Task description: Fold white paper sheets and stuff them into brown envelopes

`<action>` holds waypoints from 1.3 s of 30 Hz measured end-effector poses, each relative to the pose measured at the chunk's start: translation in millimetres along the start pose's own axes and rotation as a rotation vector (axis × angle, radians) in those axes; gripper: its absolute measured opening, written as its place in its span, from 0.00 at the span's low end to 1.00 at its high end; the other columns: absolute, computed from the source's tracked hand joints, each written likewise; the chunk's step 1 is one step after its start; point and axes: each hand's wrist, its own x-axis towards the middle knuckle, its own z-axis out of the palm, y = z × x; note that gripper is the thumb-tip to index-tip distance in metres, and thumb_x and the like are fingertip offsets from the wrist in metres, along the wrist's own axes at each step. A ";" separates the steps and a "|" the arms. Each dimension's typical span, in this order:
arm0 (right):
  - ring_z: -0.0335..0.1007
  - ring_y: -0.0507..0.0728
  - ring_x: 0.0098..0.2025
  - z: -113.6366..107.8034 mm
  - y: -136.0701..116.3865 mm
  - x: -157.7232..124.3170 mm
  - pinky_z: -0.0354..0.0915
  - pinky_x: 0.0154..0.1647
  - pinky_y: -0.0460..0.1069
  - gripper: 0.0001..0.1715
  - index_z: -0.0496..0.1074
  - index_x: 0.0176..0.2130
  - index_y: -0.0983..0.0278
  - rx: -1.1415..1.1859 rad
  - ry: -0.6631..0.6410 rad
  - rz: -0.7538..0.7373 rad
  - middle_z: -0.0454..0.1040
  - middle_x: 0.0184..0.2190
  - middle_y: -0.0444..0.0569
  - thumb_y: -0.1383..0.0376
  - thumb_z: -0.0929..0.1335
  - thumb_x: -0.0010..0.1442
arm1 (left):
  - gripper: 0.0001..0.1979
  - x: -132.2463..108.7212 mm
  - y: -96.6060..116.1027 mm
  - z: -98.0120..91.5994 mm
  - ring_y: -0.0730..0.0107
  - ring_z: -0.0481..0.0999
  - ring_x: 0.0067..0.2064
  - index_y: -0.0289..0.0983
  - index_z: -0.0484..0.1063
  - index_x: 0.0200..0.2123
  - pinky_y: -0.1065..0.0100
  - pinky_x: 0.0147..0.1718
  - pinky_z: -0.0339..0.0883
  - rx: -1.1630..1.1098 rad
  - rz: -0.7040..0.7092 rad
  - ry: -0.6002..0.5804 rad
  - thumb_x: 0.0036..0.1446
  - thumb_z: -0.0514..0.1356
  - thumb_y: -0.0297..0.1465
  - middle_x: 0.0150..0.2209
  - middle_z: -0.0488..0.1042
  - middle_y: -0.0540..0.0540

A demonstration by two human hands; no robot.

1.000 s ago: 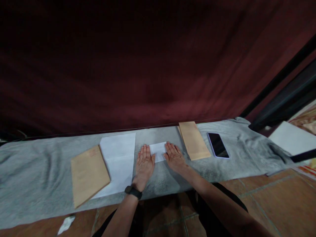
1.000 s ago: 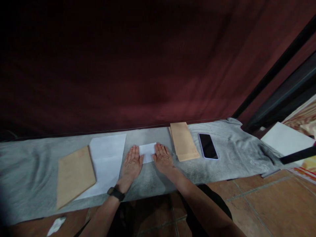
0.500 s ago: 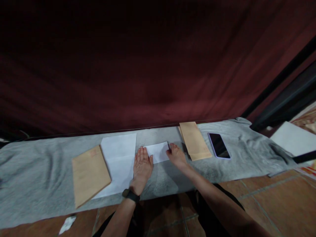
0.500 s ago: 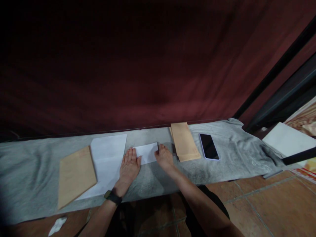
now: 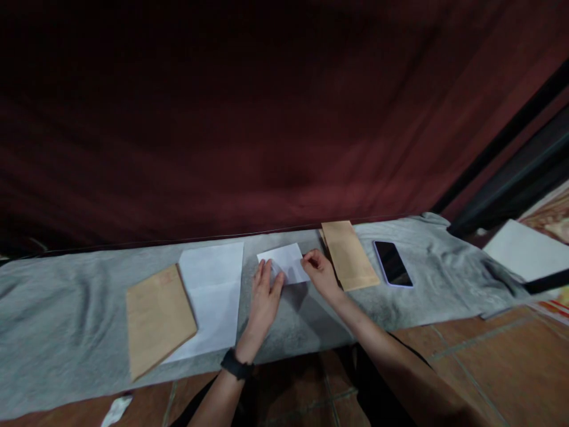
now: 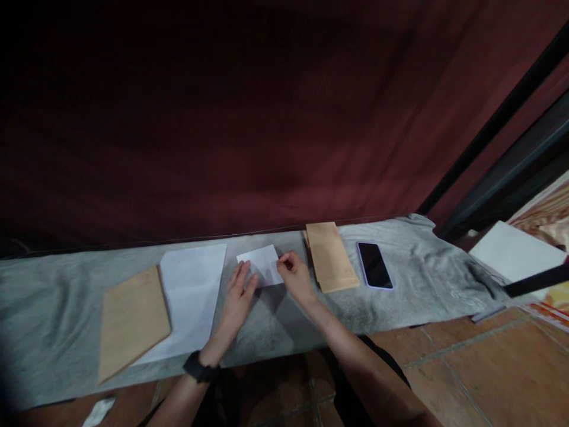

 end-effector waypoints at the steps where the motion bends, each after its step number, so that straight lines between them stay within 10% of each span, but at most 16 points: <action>1: 0.70 0.53 0.30 -1.0 -7.7 -4.3 0.66 0.33 0.46 0.08 0.68 0.33 0.60 0.073 0.030 -0.076 0.72 0.27 0.41 0.58 0.66 0.60 | 0.28 -2.0 6.8 1.8 0.54 0.56 0.71 0.40 0.65 0.64 0.49 0.68 0.51 -0.179 -0.033 -0.018 0.64 0.58 0.43 0.70 0.59 0.39; 6: 0.75 0.55 0.43 6.8 -28.9 -30.9 0.70 0.43 0.48 0.06 0.72 0.41 0.59 0.097 -0.155 -0.304 0.78 0.41 0.45 0.63 0.66 0.63 | 0.26 -10.5 30.4 10.9 0.58 0.74 0.59 0.40 0.73 0.53 0.62 0.55 0.69 -0.914 -0.287 -0.112 0.55 0.66 0.46 0.56 0.76 0.42; 10: 0.75 0.55 0.47 17.2 -21.4 -37.8 0.70 0.48 0.49 0.14 0.73 0.48 0.60 0.039 -0.240 -0.346 0.79 0.45 0.48 0.66 0.62 0.66 | 0.23 -3.9 26.2 7.1 0.60 0.79 0.50 0.36 0.75 0.45 0.65 0.46 0.74 -1.021 -0.426 -0.078 0.52 0.68 0.45 0.48 0.80 0.42; 21: 0.58 0.56 0.68 27.0 24.8 -48.0 0.58 0.69 0.56 0.26 0.64 0.66 0.60 -0.569 -0.355 -0.363 0.64 0.67 0.50 0.64 0.58 0.72 | 0.21 6.1 -35.3 -1.5 0.63 0.78 0.29 0.35 0.69 0.55 0.59 0.27 0.76 -0.296 -0.399 -0.125 0.59 0.54 0.32 0.36 0.79 0.42; 39: 0.50 0.62 0.72 11.9 60.9 -36.2 0.47 0.72 0.61 0.32 0.54 0.70 0.68 -0.984 -0.217 -0.321 0.55 0.70 0.56 0.57 0.56 0.74 | 0.13 9.9 -34.7 -15.5 0.65 0.76 0.23 0.34 0.68 0.49 0.65 0.28 0.70 0.275 -0.360 -0.185 0.64 0.50 0.29 0.24 0.74 0.49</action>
